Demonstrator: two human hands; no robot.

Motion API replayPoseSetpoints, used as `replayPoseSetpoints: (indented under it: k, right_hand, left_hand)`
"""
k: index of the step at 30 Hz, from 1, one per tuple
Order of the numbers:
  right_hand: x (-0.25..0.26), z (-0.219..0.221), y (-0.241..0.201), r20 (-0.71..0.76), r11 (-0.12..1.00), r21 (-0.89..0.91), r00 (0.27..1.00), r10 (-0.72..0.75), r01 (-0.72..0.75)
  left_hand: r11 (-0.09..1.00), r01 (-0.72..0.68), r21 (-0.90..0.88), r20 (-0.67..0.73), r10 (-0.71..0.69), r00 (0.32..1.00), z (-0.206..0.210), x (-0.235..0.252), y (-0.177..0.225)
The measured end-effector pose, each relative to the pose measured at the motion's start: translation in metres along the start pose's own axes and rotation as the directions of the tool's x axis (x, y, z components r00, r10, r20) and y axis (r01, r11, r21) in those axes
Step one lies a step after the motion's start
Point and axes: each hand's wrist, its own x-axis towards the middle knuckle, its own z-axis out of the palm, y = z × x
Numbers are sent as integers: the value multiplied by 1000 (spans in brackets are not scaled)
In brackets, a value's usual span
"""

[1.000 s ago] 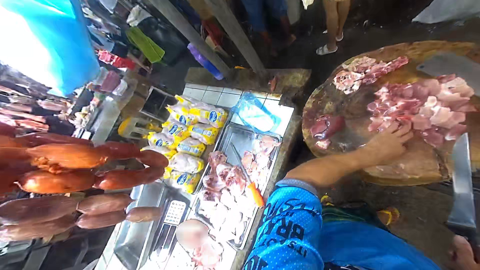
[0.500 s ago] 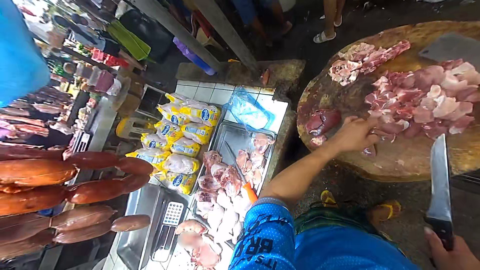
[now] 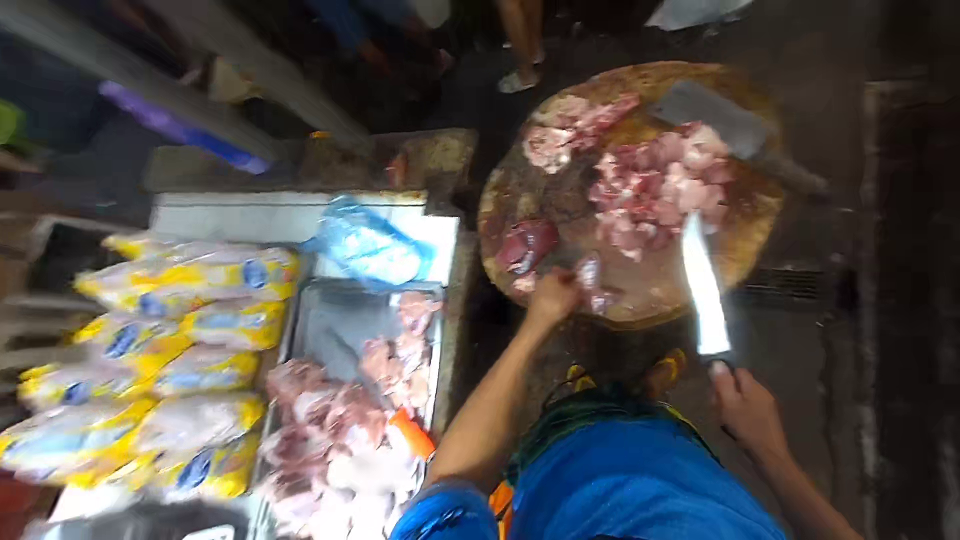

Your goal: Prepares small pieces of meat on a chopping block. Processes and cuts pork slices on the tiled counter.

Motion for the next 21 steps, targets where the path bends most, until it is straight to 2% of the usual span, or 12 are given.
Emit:
replayPoseSetpoints:
  k: [2,4,7,9,12,14,17,19,21]
  right_hand:
    - [2,-2,-12,92,1000,-12,996,-11,12]
    - [3,-1,-32,223,999,-24,974,43,-39]
    - [-2,11,-58,358,990,77,930,82,-117]
    - [-10,22,-65,348,972,182,934,81,-152]
    - [-12,35,-56,246,945,300,968,55,-130]
    - [-11,35,-46,174,950,292,983,58,-108]
    - [-11,27,-38,100,959,271,993,61,-87]
    - [-12,21,-33,55,956,283,997,59,-72]
    - [-12,16,-31,6,954,295,998,61,-60]
  left_hand:
    - [996,57,68,-36,-54,998,-11,-7,-6]
    - [988,106,108,-78,-98,992,-25,-12,-11]
    - [984,115,133,-106,-101,989,-38,-10,-19]
    - [986,58,159,-124,-38,992,-34,-9,-13]
    - [967,-45,250,-114,76,991,-21,10,7]
    - [926,-105,362,-22,122,992,-12,26,22]
    - [853,-178,491,159,114,981,-5,34,46]
    - [887,-229,400,215,152,965,-5,29,49]
    - [962,-239,129,235,204,950,-10,18,52]
